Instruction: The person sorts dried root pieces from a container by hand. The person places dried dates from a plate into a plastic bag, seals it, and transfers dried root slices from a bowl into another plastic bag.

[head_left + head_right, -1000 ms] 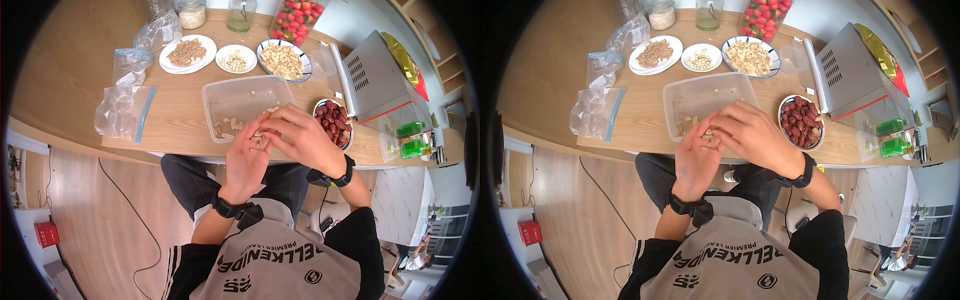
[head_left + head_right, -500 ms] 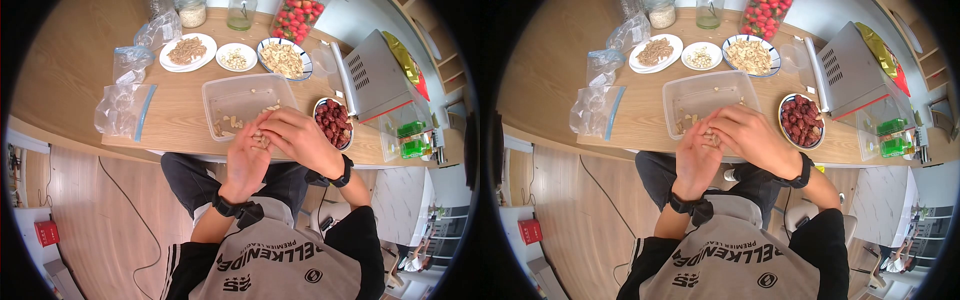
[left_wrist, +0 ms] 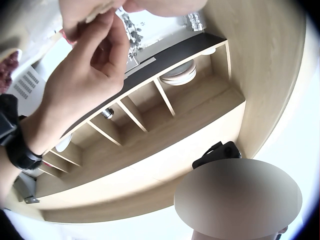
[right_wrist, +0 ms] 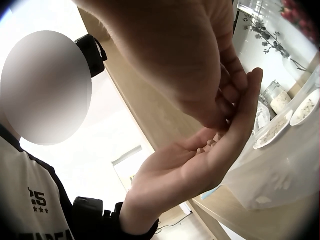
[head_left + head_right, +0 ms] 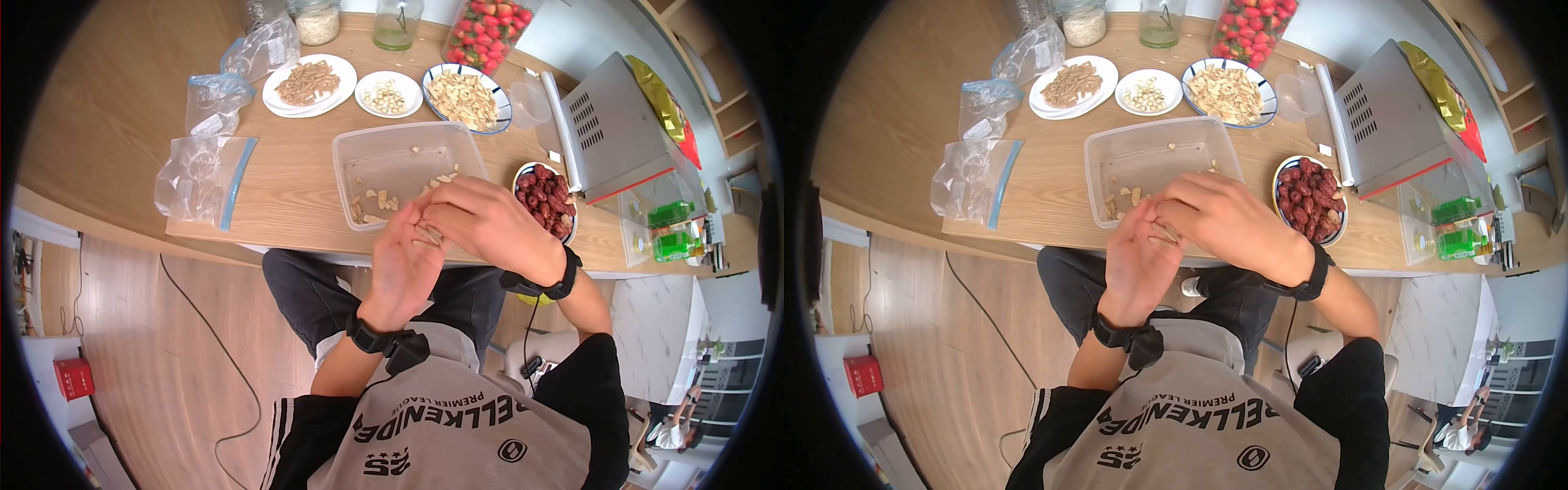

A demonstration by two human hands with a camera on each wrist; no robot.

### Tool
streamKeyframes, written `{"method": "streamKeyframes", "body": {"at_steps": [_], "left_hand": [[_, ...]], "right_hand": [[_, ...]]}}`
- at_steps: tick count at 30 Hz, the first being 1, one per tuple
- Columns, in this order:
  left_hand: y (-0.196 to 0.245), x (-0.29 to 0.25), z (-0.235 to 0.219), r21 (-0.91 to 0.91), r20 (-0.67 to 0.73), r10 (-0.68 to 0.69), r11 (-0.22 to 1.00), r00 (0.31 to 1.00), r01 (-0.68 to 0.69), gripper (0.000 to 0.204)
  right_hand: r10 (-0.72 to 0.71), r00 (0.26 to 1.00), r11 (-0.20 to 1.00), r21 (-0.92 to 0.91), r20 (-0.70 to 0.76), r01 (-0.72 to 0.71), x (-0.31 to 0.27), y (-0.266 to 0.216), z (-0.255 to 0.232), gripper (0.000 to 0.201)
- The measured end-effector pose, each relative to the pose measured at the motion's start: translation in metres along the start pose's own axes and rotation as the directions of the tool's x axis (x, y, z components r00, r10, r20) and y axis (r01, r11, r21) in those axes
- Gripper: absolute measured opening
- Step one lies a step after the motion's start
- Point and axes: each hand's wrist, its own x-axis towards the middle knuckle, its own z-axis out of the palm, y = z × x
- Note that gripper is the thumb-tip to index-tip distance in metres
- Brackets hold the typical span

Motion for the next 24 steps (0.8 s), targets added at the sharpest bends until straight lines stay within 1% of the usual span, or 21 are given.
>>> {"method": "streamKeyframes", "body": {"at_steps": [1, 2, 3, 4, 5, 6, 7, 9, 10, 11, 12, 13, 15, 17, 18, 19, 20, 21, 22, 23, 24], "left_hand": [[0.001, 0.001, -0.004, -0.123, 0.136, -0.012, 0.992, 0.991, 0.029, 0.047], [0.001, 0.002, -0.005, -0.124, 0.137, -0.009, 0.992, 0.991, 0.026, 0.047], [0.0, 0.004, -0.005, -0.171, 0.196, -0.023, 0.984, 0.98, 0.058, 0.048], [0.0, 0.005, -0.005, -0.216, 0.255, -0.034, 0.972, 0.966, 0.091, 0.049], [0.001, 0.004, 0.007, -0.216, 0.254, -0.03, 0.973, 0.967, 0.087, 0.049], [0.002, 0.002, 0.025, -0.095, 0.039, -0.035, 0.995, 0.999, 0.038, 0.05], [0.003, 0.0, 0.036, 0.037, -0.177, -0.012, 0.999, 0.984, 0.019, 0.051], [0.006, 0.0, 0.033, -0.015, -0.168, -0.014, 1.0, 0.986, 0.012, 0.051], [0.008, 0.0, 0.032, -0.072, -0.16, -0.015, 0.997, 0.987, 0.003, 0.051], [0.008, 0.0, 0.034, -0.063, -0.16, -0.022, 0.998, 0.987, 0.012, 0.051], [0.008, -0.002, 0.036, -0.058, -0.18, -0.015, 0.998, 0.984, 0.004, 0.052], [0.01, -0.003, 0.038, -0.051, -0.197, -0.004, 0.999, 0.98, -0.006, 0.052], [0.015, -0.007, 0.038, -0.04, -0.187, 0.007, 0.999, 0.982, -0.015, 0.052], [0.021, -0.007, 0.036, -0.033, -0.184, 0.027, 0.999, 0.983, -0.034, 0.052], [0.023, -0.007, 0.036, -0.039, -0.199, 0.041, 0.998, 0.979, -0.05, 0.053], [0.025, -0.006, 0.036, -0.041, -0.214, 0.052, 0.997, 0.975, -0.062, 0.053], [0.026, -0.005, 0.037, -0.019, -0.22, 0.05, 0.998, 0.974, -0.055, 0.053], [0.025, -0.004, 0.038, 0.074, -0.227, 0.083, 0.995, 0.97, -0.067, 0.052], [0.024, -0.005, 0.039, 0.168, -0.232, 0.116, 0.983, 0.966, -0.078, 0.051], [0.025, -0.006, 0.039, 0.197, -0.237, 0.117, 0.978, 0.965, -0.07, 0.051], [0.026, -0.007, 0.038, 0.203, -0.222, 0.105, 0.977, 0.969, -0.06, 0.052]], "right_hand": [[-0.004, 0.998, 0.999, 0.05, -0.055, 0.007, 0.001, -0.001, -0.002, 0.019], [-0.004, 0.994, 0.995, 0.1, -0.111, 0.016, 0.003, -0.003, -0.005, 0.019], [-0.007, 0.994, 0.995, 0.101, -0.11, 0.018, 0.004, -0.004, -0.011, 0.019], [-0.033, 0.966, 0.999, 0.016, -0.256, 0.038, 0.004, -0.005, -0.022, 0.019], [-0.068, 0.916, 0.997, -0.071, -0.395, 0.044, 0.003, -0.005, -0.031, 0.02], [-0.105, 0.861, 0.988, -0.149, -0.498, 0.035, 0.0, -0.001, -0.039, 0.019], [-0.148, 0.793, 0.974, -0.224, -0.592, 0.014, -0.001, 0.004, -0.044, 0.018], [-0.117, 0.684, 0.946, -0.29, -0.72, -0.143, 0.01, 0.023, -0.05, 0.015], [-0.114, 0.678, 0.945, -0.289, -0.726, -0.152, 0.016, 0.042, -0.051, 0.015], [0.081, 0.722, 0.923, -0.222, -0.687, -0.314, 0.021, 0.064, -0.05, 0.014], [0.277, 0.726, 0.866, -0.163, -0.63, -0.472, 0.019, 0.076, -0.045, 0.013], [0.278, 0.716, 0.865, -0.158, -0.64, -0.477, 0.012, 0.08, -0.038, 0.013], [0.377, 0.738, 0.843, -0.123, -0.56, -0.524, 0.005, 0.089, -0.021, 0.011], [0.472, 0.746, 0.859, 0.056, -0.471, -0.509, 0.006, 0.057, -0.009, 0.009], [0.481, 0.772, 0.869, 0.114, -0.416, -0.481, 0.007, 0.036, -0.006, 0.01], [0.41, 0.849, 0.912, 0.159, -0.334, -0.378, 0.003, 0.024, 0.0, 0.014], [0.432, 0.884, 0.89, 0.242, -0.178, -0.386, 0.004, 0.006, 0.0, 0.019], [0.439, 0.877, 0.885, 0.26, -0.194, -0.386, 0.006, -0.007, 0.002, 0.019], [0.384, 0.912, 0.895, 0.3, -0.146, -0.329, 0.009, -0.019, 0.005, 0.022], [0.319, 0.942, 0.901, 0.343, -0.105, -0.267, 0.012, -0.026, 0.01, 0.024], [0.321, 0.938, 0.897, 0.361, -0.129, -0.257, 0.012, -0.028, 0.015, 0.024]]}}
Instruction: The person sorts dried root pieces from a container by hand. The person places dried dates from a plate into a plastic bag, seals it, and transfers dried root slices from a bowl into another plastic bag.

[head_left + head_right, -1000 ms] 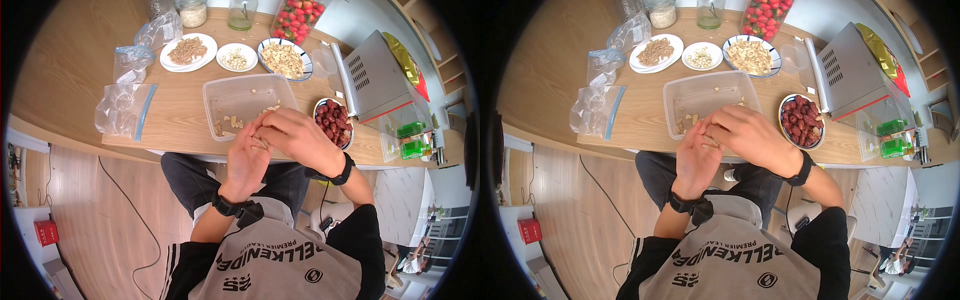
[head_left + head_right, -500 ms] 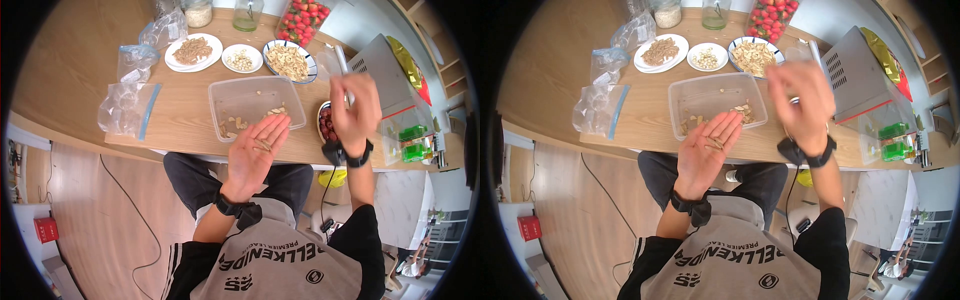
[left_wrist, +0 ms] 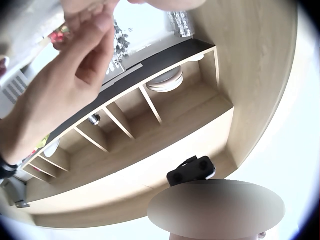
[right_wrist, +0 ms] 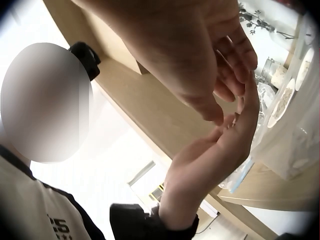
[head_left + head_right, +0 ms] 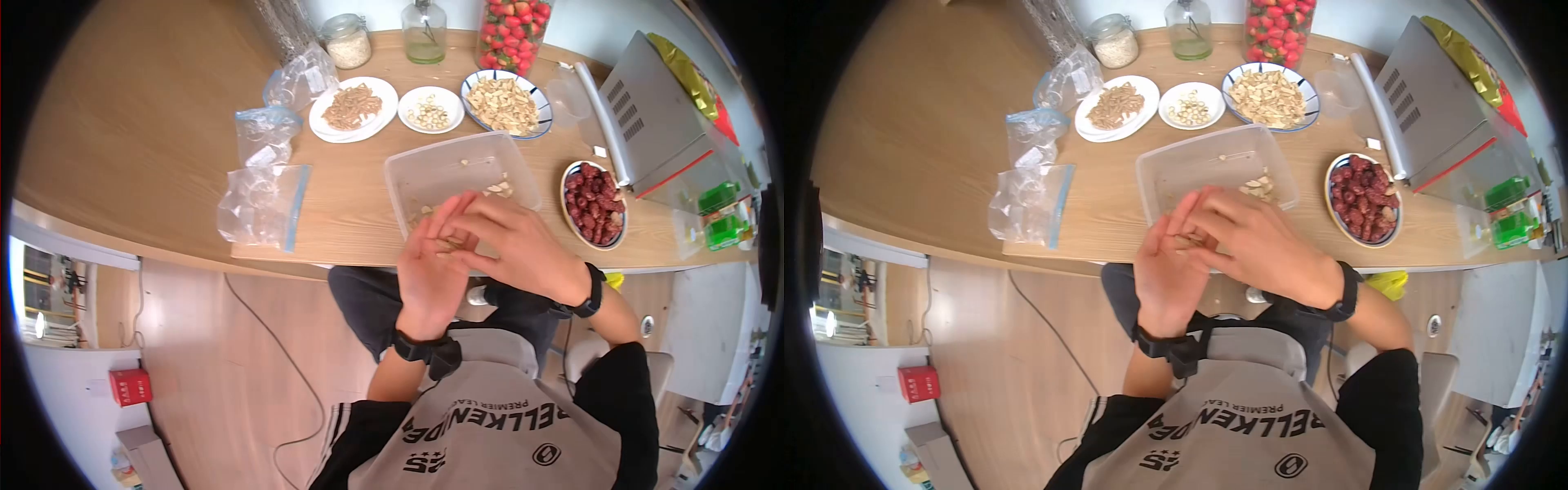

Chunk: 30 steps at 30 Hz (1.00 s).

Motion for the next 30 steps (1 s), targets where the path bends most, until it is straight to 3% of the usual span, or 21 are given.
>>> {"method": "streamKeyframes", "body": {"at_steps": [2, 8, 14, 16, 17, 19, 20, 23, 25, 26, 28, 30], "left_hand": [[0.004, -0.003, -0.001, 0.025, 0.009, -0.02, 0.999, 1.0, 0.02, 0.052], [0.01, -0.009, 0.013, 0.133, -0.118, -0.046, 0.989, 0.992, 0.062, 0.056], [0.019, -0.013, 0.016, 0.207, -0.18, -0.019, 0.977, 0.983, 0.056, 0.056], [0.023, -0.013, 0.002, 0.105, -0.047, -0.066, 0.992, 0.997, 0.07, 0.055], [0.026, -0.013, -0.005, 0.117, -0.051, -0.074, 0.99, 0.996, 0.08, 0.055], [0.03, -0.013, -0.016, -0.084, 0.133, -0.161, 0.981, 0.978, 0.173, 0.053], [0.032, -0.015, -0.019, -0.077, 0.131, -0.17, 0.98, 0.977, 0.181, 0.053], [0.034, -0.018, -0.018, -0.018, 0.078, -0.155, 0.987, 0.985, 0.157, 0.045], [0.031, -0.022, -0.01, 0.055, -0.086, -0.119, 0.991, 0.989, 0.124, 0.033], [0.028, -0.023, 0.0, 0.061, -0.088, -0.121, 0.99, 0.989, 0.127, 0.033], [0.023, -0.024, 0.018, 0.047, -0.407, -0.143, 0.983, 0.902, 0.177, 0.034], [0.027, -0.029, 0.01, 0.064, -0.344, -0.194, 0.971, 0.919, 0.229, 0.035]], "right_hand": [[-0.115, 0.993, 0.981, -0.158, -0.024, 0.109, -0.004, 0.004, 0.009, 0.026], [-0.124, 0.992, 0.974, -0.191, 0.002, 0.122, -0.009, 0.004, 0.026, 0.023], [-0.178, 0.978, 0.978, -0.125, -0.107, 0.164, -0.006, 0.004, 0.031, 0.016], [-0.187, 0.966, 0.98, -0.105, -0.181, 0.17, -0.005, 0.005, 0.036, 0.015], [-0.199, 0.952, 0.979, -0.095, -0.233, 0.182, -0.005, 0.004, 0.037, 0.014], [-0.198, 0.947, 0.98, -0.076, -0.253, 0.184, -0.007, 0.004, 0.036, 0.013], [-0.205, 0.944, 0.979, -0.06, -0.26, 0.196, -0.008, 0.003, 0.035, 0.012], [-0.184, 0.917, 0.983, -0.055, -0.353, 0.176, -0.011, -0.008, 0.028, 0.012], [-0.169, 0.924, 0.985, -0.045, -0.343, 0.164, -0.014, -0.012, 0.025, 0.013], [-0.158, 0.931, 0.987, -0.036, -0.328, 0.154, -0.015, -0.013, 0.025, 0.013], [-0.154, 0.933, 0.988, -0.022, -0.326, 0.155, -0.017, -0.013, 0.029, 0.013], [-0.152, 0.934, 0.987, -0.009, -0.322, 0.158, -0.017, -0.009, 0.034, 0.013]]}}
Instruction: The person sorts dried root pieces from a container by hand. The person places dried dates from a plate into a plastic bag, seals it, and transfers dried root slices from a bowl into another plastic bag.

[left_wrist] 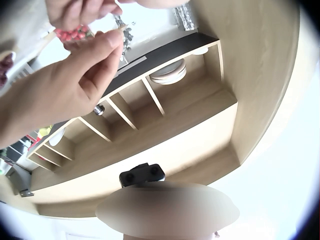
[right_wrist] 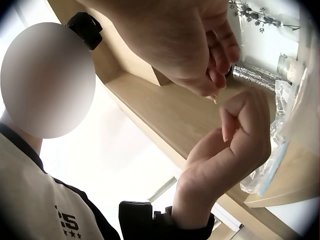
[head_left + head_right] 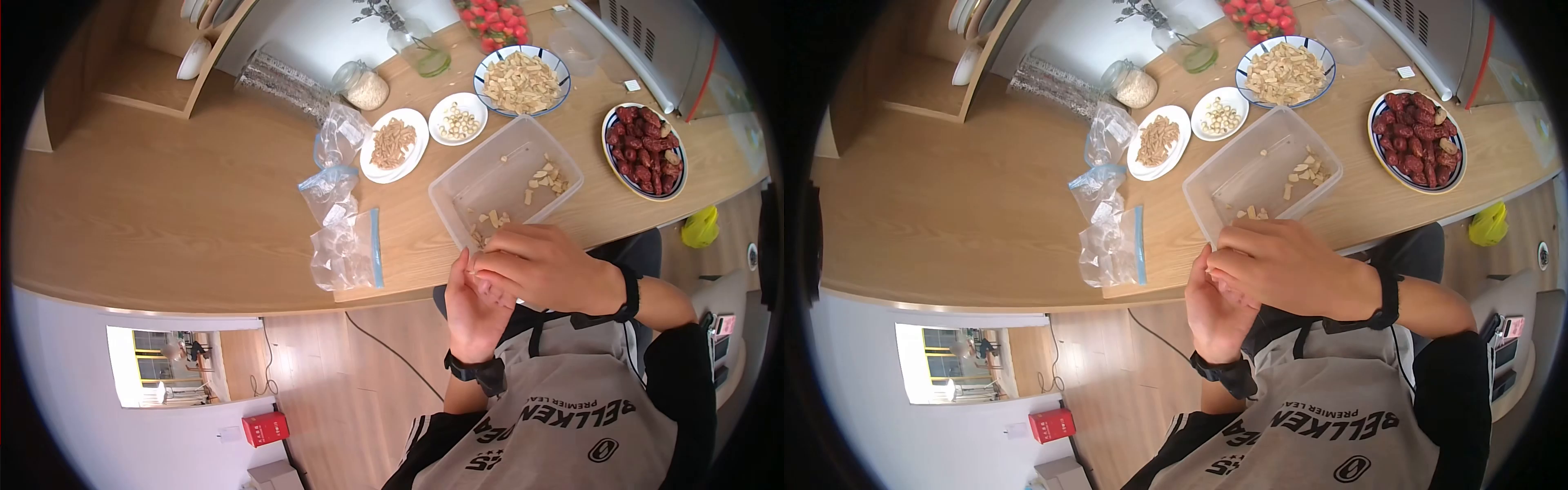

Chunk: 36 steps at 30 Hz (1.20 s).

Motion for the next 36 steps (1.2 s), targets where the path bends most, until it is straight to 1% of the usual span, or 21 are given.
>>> {"method": "streamKeyframes", "body": {"at_steps": [1, 2, 4, 7, 14, 16, 17, 18, 19, 20, 24, 25, 26, 27, 28, 29, 31, 32, 33, 35, 36], "left_hand": [[0.0, -0.001, -0.002, 0.033, 0.069, -0.045, 0.999, 0.997, 0.043, 0.038], [0.0, -0.001, -0.003, 0.037, 0.069, -0.045, 0.998, 0.997, 0.043, 0.038], [-0.002, -0.002, -0.002, 0.113, 0.133, 0.006, 0.993, 0.991, -0.021, 0.045], [0.0, -0.001, -0.007, 0.201, 0.105, 0.042, 0.978, 0.994, -0.062, 0.044], [-0.002, -0.005, -0.008, 0.27, 0.056, 0.151, 0.949, 0.987, -0.161, 0.039], [-0.003, -0.009, -0.009, 0.18, -0.059, 0.355, 0.923, 0.933, -0.34, 0.036], [0.002, -0.009, -0.011, 0.182, -0.06, 0.354, 0.923, 0.933, -0.338, 0.036], [0.014, -0.008, -0.017, 0.102, 0.087, 0.341, 0.932, 0.936, -0.349, 0.034], [0.027, -0.006, -0.024, 0.021, 0.23, 0.332, 0.938, 0.915, -0.346, 0.033], [0.04, -0.003, -0.031, -0.053, 0.265, 0.318, 0.947, 0.91, -0.315, 0.031], [0.089, 0.018, -0.048, -0.178, 0.249, 0.356, 0.931, 0.901, -0.319, 0.03], [0.103, 0.026, -0.052, -0.174, 0.252, 0.357, 0.931, 0.899, -0.321, 0.03], [0.116, 0.035, -0.058, -0.077, 0.215, 0.344, 0.939, 0.914, -0.335, 0.031], [0.13, 0.044, -0.063, 0.021, 0.174, 0.334, 0.939, 0.926, -0.342, 0.031], [0.144, 0.057, -0.071, 0.106, 0.114, 0.333, 0.933, 0.936, -0.345, 0.032], [0.156, 0.069, -0.072, 0.107, 0.117, 0.331, 0.933, 0.937, -0.343, 0.032], [0.18, 0.098, -0.065, 0.355, 0.047, 0.369, 0.863, 0.928, -0.361, 0.032], [0.197, 0.115, -0.056, 0.4, 0.052, 0.406, 0.829, 0.912, -0.392, 0.032], [0.213, 0.132, -0.045, 0.442, 0.058, 0.443, 0.792, 0.895, -0.421, 0.032], [0.24, 0.16, -0.021, 0.487, 0.144, 0.383, 0.775, 0.912, -0.403, 0.029], [0.243, 0.169, -0.018, 0.479, 0.152, 0.386, 0.777, 0.91, -0.409, 0.029]], "right_hand": [[0.001, 1.0, 1.0, -0.005, 0.018, -0.001, -0.001, 0.002, 0.002, 0.013], [0.002, 0.999, 1.0, -0.01, 0.036, -0.002, -0.002, 0.003, 0.003, 0.013], [0.007, 0.999, 1.0, -0.012, 0.053, -0.006, -0.003, 0.004, 0.003, 0.014], [0.006, 0.999, 1.0, -0.004, 0.052, -0.006, -0.003, 0.004, 0.005, 0.013], [0.028, 0.999, 0.999, 0.044, 0.023, -0.029, -0.004, 0.003, 0.012, 0.012], [0.008, 0.999, 0.997, 0.071, -0.034, -0.006, -0.006, 0.004, 0.01, 0.013], [-0.012, 0.996, 0.995, 0.098, -0.087, 0.02, -0.008, 0.005, 0.008, 0.014], [-0.01, 0.996, 0.995, 0.099, -0.089, 0.019, -0.01, 0.006, 0.003, 0.014], [0.048, 0.985, 0.995, 0.093, -0.168, -0.033, -0.013, 0.007, -0.004, 0.014], [0.104, 0.964, 0.992, 0.093, -0.243, -0.084, -0.017, 0.009, -0.009, 0.013], [0.197, 0.928, 0.98, 0.041, -0.318, -0.194, -0.049, 0.023, -0.022, 0.014], [0.264, 0.906, 0.961, 0.01, -0.331, -0.277, -0.062, 0.026, -0.028, 0.012], [0.328, 0.879, 0.934, -0.023, -0.347, -0.357, -0.074, 0.031, -0.034, 0.01], [0.325, 0.879, 0.935, -0.024, -0.35, -0.355, -0.085, 0.039, -0.037, 0.01], [0.389, 0.826, 0.893, -0.054, -0.407, -0.447, -0.096, 0.047, -0.039, 0.009], [0.446, 0.765, 0.84, -0.077, -0.464, -0.536, -0.106, 0.054, -0.04, 0.007], [0.49, 0.734, 0.813, -0.058, -0.47, -0.58, -0.118, 0.066, -0.037, 0.007], [0.535, 0.702, 0.783, -0.036, -0.471, -0.621, -0.123, 0.071, -0.033, 0.007], [0.532, 0.7, 0.783, -0.039, -0.476, -0.621, -0.129, 0.078, -0.027, 0.007], [0.515, 0.743, 0.797, -0.082, -0.427, -0.599, -0.134, 0.09, -0.018, 0.007], [0.455, 0.785, 0.799, -0.195, -0.421, -0.568, -0.129, 0.088, -0.019, 0.006]]}}
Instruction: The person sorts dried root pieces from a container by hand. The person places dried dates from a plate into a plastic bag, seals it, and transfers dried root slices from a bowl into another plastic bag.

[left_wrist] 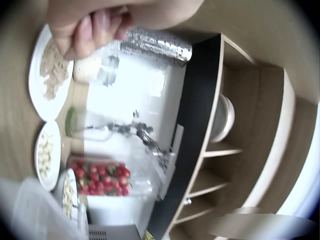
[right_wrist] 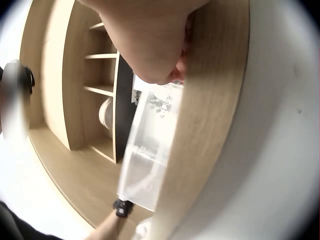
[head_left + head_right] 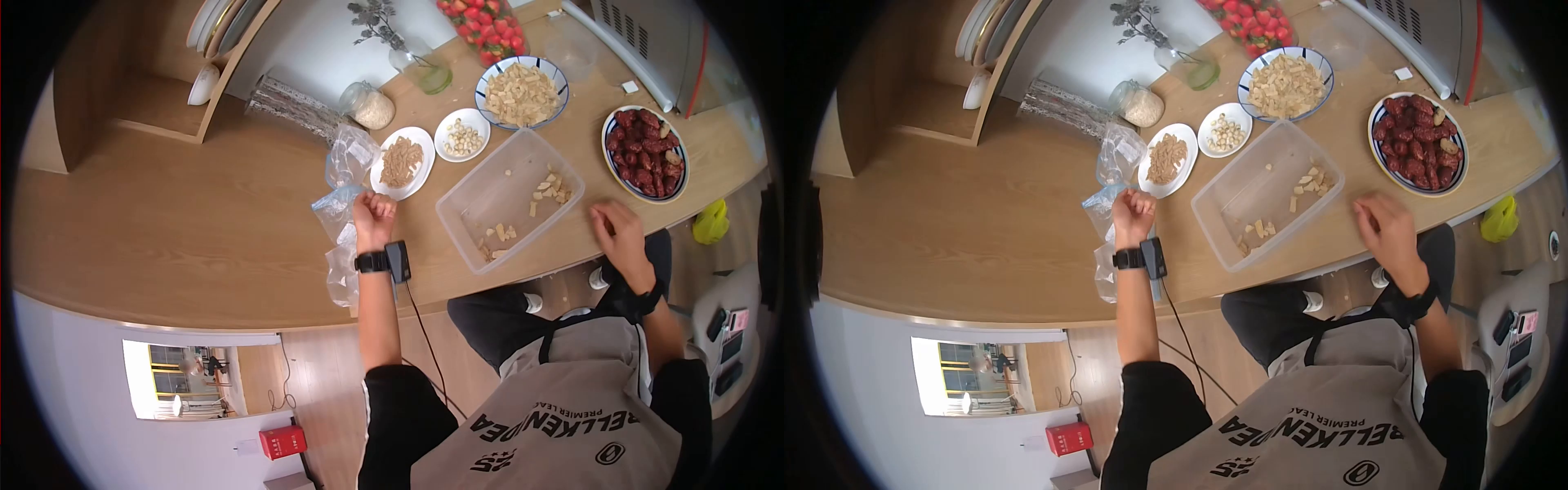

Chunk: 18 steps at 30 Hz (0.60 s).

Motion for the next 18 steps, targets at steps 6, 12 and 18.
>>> {"method": "streamKeyframes", "body": {"at_steps": [6, 12, 18], "left_hand": [[-0.028, 0.002, -0.009, -0.132, -0.05, -0.177, 0.977, 0.983, 0.169, 0.013], [-0.037, -0.039, -0.026, -0.019, 0.005, -0.162, 0.987, 0.987, 0.162, 0.027], [-0.036, -0.05, -0.02, 0.25, 0.024, -0.17, 0.955, 0.985, 0.159, 0.029]], "right_hand": [[-0.101, 0.994, 0.992, -0.077, -0.042, 0.097, 0.0, 0.001, 0.001, 0.006], [-0.119, 0.993, 0.986, -0.124, -0.019, 0.116, -0.002, 0.0, 0.006, 0.007], [-0.115, 0.992, 0.983, -0.148, -0.058, 0.106, -0.004, -0.001, 0.007, 0.007]]}}
